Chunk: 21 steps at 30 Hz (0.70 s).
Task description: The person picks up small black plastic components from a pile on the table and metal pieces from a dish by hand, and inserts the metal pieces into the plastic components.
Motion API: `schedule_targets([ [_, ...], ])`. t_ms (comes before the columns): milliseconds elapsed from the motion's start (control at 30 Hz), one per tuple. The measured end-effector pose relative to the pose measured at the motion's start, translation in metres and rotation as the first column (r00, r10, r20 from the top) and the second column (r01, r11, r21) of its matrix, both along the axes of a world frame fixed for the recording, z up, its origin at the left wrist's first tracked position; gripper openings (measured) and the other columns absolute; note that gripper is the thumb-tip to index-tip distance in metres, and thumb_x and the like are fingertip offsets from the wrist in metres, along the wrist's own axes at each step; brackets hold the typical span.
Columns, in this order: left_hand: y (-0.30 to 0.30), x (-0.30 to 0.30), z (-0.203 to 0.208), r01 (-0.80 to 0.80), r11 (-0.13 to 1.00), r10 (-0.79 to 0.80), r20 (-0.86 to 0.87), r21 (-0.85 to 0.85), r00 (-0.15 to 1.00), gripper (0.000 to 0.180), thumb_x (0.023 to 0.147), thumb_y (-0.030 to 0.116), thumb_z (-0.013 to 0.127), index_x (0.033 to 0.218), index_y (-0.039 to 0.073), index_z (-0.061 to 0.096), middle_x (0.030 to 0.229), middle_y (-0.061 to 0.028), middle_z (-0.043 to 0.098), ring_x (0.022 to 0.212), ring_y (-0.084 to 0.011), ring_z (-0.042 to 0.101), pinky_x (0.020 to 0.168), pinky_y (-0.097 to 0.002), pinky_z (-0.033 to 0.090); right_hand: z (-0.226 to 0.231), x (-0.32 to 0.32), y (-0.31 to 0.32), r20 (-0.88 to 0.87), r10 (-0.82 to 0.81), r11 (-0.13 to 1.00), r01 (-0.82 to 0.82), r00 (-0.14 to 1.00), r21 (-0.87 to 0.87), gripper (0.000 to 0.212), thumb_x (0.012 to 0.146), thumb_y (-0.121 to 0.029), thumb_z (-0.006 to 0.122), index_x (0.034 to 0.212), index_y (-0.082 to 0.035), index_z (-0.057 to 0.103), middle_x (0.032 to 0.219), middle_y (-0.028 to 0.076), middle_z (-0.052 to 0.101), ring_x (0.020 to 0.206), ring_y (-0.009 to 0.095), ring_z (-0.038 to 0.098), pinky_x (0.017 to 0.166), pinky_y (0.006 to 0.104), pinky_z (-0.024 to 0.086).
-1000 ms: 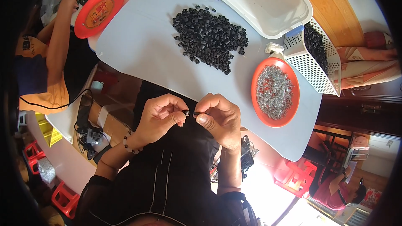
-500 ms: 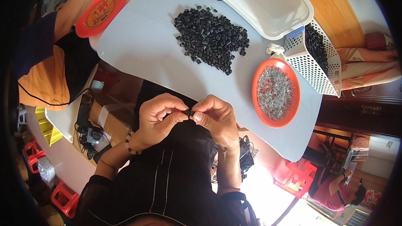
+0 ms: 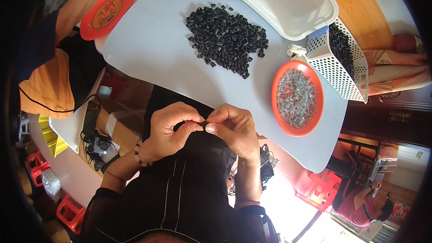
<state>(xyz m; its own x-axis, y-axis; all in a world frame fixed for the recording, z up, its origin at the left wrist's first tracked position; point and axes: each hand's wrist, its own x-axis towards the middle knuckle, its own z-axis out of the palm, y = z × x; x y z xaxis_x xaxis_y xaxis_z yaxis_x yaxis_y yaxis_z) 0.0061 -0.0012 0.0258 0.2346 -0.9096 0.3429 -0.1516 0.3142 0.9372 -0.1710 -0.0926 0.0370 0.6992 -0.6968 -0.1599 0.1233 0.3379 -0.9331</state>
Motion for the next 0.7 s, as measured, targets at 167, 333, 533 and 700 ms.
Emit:
schedule_targets([
  [167,0.008,-0.005,0.002,-0.066,0.997,0.071,0.159,-0.031,0.985,0.021,0.079,-0.012,0.070,0.095,0.000,0.068,0.088,-0.0105,0.066,0.072,-0.0220,0.066,0.062,-0.0305,0.053,0.009,0.001,0.002,-0.080,0.037,0.999,-0.036,0.996,0.012,0.012,0.081,0.010,0.075,0.083,0.003,0.066,0.084,0.005,0.065,0.076,0.009,0.059,0.070,0.0220,0.049],
  [333,0.010,-0.008,-0.003,-0.084,0.992,0.104,0.221,-0.099,0.970,0.028,0.075,-0.014,0.071,0.098,0.001,0.066,0.089,-0.0103,0.064,0.073,-0.0250,0.064,0.061,-0.0322,0.053,0.009,0.001,0.003,-0.121,0.047,0.999,-0.047,0.992,0.008,0.012,0.080,0.012,0.074,0.082,0.003,0.066,0.082,0.005,0.065,0.075,0.009,0.059,0.068,0.0217,0.049],
  [533,0.009,-0.008,-0.010,-0.106,0.988,0.132,0.252,-0.112,0.959,0.028,0.074,-0.015,0.070,0.098,-0.001,0.066,0.090,-0.0112,0.065,0.073,-0.0262,0.065,0.062,-0.0327,0.053,0.010,0.007,0.001,-0.170,0.044,0.998,-0.051,0.984,-0.032,0.011,0.081,0.011,0.074,0.083,0.004,0.066,0.084,0.006,0.065,0.078,0.010,0.062,0.072,0.0229,0.051],
  [700,0.003,0.000,0.002,-0.129,0.989,0.136,0.119,-0.072,0.984,0.015,0.084,-0.008,0.069,0.097,-0.002,0.067,0.091,-0.0107,0.068,0.073,-0.0191,0.068,0.064,-0.0290,0.056,0.020,0.017,0.002,-0.102,-0.011,0.999,0.008,0.995,-0.034,0.008,0.085,0.007,0.073,0.087,0.004,0.066,0.086,0.006,0.066,0.081,0.010,0.063,0.076,0.0248,0.052],
])
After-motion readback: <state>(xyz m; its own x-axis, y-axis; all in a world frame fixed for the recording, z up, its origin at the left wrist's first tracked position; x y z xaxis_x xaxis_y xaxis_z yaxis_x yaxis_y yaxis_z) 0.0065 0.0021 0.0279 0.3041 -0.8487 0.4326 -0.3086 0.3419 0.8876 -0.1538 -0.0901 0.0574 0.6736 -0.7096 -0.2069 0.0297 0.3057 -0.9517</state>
